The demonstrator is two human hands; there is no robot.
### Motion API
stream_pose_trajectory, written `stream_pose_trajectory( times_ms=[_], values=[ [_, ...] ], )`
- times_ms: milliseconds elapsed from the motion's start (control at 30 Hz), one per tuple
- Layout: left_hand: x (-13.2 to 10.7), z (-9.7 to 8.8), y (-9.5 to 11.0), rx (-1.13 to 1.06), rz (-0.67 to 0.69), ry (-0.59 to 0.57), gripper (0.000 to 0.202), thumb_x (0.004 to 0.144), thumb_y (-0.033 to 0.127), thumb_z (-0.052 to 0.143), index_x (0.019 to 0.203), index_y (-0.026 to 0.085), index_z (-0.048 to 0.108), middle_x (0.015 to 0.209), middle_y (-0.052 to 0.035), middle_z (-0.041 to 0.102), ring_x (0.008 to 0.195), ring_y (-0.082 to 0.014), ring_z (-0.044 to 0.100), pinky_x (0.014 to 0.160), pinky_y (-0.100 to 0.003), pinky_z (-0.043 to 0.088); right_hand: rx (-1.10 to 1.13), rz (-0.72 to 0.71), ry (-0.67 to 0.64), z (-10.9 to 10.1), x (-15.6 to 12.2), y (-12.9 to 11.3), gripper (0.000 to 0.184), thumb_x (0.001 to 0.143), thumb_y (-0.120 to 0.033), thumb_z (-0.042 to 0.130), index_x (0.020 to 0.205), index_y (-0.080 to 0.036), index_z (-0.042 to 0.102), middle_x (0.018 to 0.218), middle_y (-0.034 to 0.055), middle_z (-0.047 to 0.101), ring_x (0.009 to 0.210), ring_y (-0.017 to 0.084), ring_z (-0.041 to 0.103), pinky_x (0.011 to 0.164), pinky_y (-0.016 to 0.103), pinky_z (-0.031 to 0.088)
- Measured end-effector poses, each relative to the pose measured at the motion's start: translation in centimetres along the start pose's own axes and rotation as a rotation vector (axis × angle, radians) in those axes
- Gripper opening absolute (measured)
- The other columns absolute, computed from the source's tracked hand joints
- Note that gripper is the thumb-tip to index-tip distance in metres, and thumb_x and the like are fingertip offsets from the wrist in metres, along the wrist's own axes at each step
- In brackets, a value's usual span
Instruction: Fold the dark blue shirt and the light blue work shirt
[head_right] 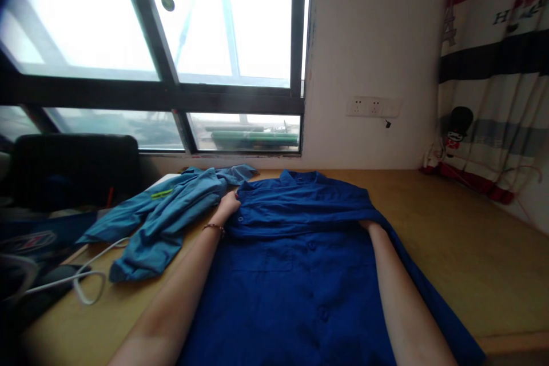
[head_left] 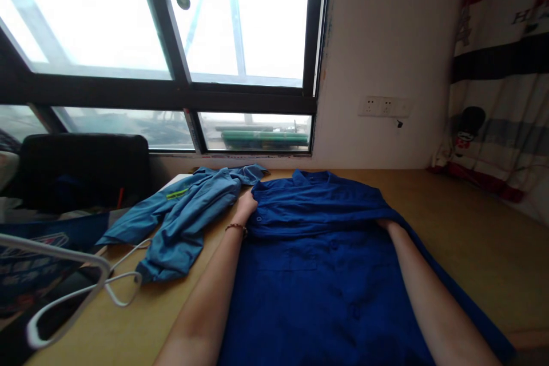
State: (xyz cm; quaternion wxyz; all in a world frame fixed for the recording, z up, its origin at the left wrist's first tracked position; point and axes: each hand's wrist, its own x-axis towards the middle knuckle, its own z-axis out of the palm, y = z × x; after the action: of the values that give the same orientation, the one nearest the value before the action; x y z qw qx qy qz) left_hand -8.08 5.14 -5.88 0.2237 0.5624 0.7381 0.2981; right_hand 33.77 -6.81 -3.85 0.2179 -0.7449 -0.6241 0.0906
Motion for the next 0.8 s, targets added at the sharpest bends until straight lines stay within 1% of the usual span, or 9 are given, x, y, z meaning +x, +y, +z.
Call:
stream_pose_trajectory(
  times_ms=[133, 300, 367, 400, 467, 533, 600, 700, 800],
  values=[
    [-0.5, 1.0, 0.1, 0.115, 0.016, 0.071, 0.032, 0.067, 0.01, 0.051, 0.099, 0.008, 0.054, 0.102, -0.0226, 0.057, 0.102, -0.0333, 0.052, 0.084, -0.04, 0.039, -0.091, -0.001, -0.125, 0.4, 1.0, -0.3, 0.052, 0.081, -0.041, 0.041, 0.129, -0.021, 0.038, 0.128, 0.0074, 0.044, 0.115, 0.025, 0.042, 0.099, 0.04, 0.032],
    [-1.2, 2.7, 0.0, 0.27, 0.044, 0.368, 0.049, 0.075, 0.031, 0.051, 0.115, 0.006, 0.039, 0.114, -0.0253, 0.048, 0.109, -0.0361, 0.045, 0.084, -0.046, 0.037, -0.21, -0.048, -0.524, -1.3, 1.4, -2.6, 0.037, 0.07, -0.037, 0.058, 0.099, -0.015, 0.064, 0.099, 0.0124, 0.063, 0.094, 0.027, 0.056, 0.087, 0.038, 0.041],
    [-0.8, 2.8, -0.2, 0.265, 0.035, 0.335, 0.051, 0.072, 0.035, 0.055, 0.112, 0.005, 0.041, 0.11, -0.0243, 0.051, 0.105, -0.0355, 0.048, 0.082, -0.043, 0.039, -0.079, -0.136, -0.622, -2.7, 2.0, -2.9, 0.037, 0.07, -0.039, 0.058, 0.097, -0.015, 0.065, 0.093, 0.009, 0.065, 0.088, 0.024, 0.059, 0.081, 0.033, 0.044],
    [-0.5, 2.7, -0.3, 0.24, 0.035, 0.29, 0.051, 0.071, 0.034, 0.057, 0.109, 0.005, 0.042, 0.107, -0.0237, 0.054, 0.103, -0.0345, 0.05, 0.081, -0.041, 0.04, 0.029, -0.172, -0.619, -3.5, 2.6, -2.7, 0.038, 0.071, -0.041, 0.057, 0.1, -0.016, 0.064, 0.094, 0.0072, 0.066, 0.087, 0.022, 0.06, 0.078, 0.031, 0.045],
    [0.4, 2.3, -0.4, 0.161, 0.032, 0.214, 0.049, 0.068, 0.032, 0.061, 0.106, 0.005, 0.044, 0.104, -0.0228, 0.056, 0.1, -0.0326, 0.053, 0.08, -0.038, 0.041, 0.204, -0.108, -0.454, -4.6, 4.4, -1.7, 0.037, 0.074, -0.039, 0.054, 0.103, -0.017, 0.061, 0.097, 0.0063, 0.065, 0.089, 0.019, 0.059, 0.077, 0.027, 0.045],
    [1.3, 1.7, -0.4, 0.034, -0.023, 0.144, 0.049, 0.063, 0.028, 0.065, 0.103, 0.006, 0.047, 0.105, -0.0229, 0.056, 0.102, -0.0327, 0.052, 0.079, -0.036, 0.042, 0.216, 0.112, -0.164, -4.9, 6.4, -0.1, 0.033, 0.074, -0.033, 0.055, 0.1, -0.013, 0.062, 0.1, 0.0107, 0.063, 0.096, 0.022, 0.057, 0.079, 0.028, 0.044],
    [2.2, 1.0, -0.1, -0.1, -0.108, 0.044, 0.046, 0.056, 0.022, 0.07, 0.095, 0.007, 0.052, 0.104, -0.0225, 0.058, 0.102, -0.0345, 0.052, 0.078, -0.036, 0.043, 0.16, 0.304, 0.028, -4.4, 8.2, 1.7, 0.032, 0.072, -0.028, 0.058, 0.095, -0.007, 0.062, 0.102, 0.0174, 0.061, 0.103, 0.027, 0.053, 0.081, 0.032, 0.043],
    [3.5, 0.0, 0.3, -0.224, -0.189, -0.097, 0.034, 0.046, 0.015, 0.073, 0.074, 0.007, 0.057, 0.086, -0.0188, 0.064, 0.091, -0.0352, 0.057, 0.07, -0.036, 0.046, 0.179, 0.436, 0.036, -2.8, 9.7, 4.3, 0.036, 0.066, -0.027, 0.064, 0.09, -0.001, 0.061, 0.096, 0.0245, 0.06, 0.099, 0.033, 0.054, 0.077, 0.037, 0.045],
    [4.5, -1.0, 0.7, -0.315, -0.221, -0.198, 0.025, 0.042, 0.011, 0.073, 0.062, 0.01, 0.057, 0.066, -0.0121, 0.065, 0.073, -0.0315, 0.062, 0.061, -0.035, 0.049, 0.272, 0.542, -0.01, -1.3, 10.8, 6.0, 0.034, 0.059, -0.025, 0.069, 0.084, -0.003, 0.061, 0.084, 0.0221, 0.063, 0.085, 0.032, 0.06, 0.067, 0.038, 0.049]
  ],
)
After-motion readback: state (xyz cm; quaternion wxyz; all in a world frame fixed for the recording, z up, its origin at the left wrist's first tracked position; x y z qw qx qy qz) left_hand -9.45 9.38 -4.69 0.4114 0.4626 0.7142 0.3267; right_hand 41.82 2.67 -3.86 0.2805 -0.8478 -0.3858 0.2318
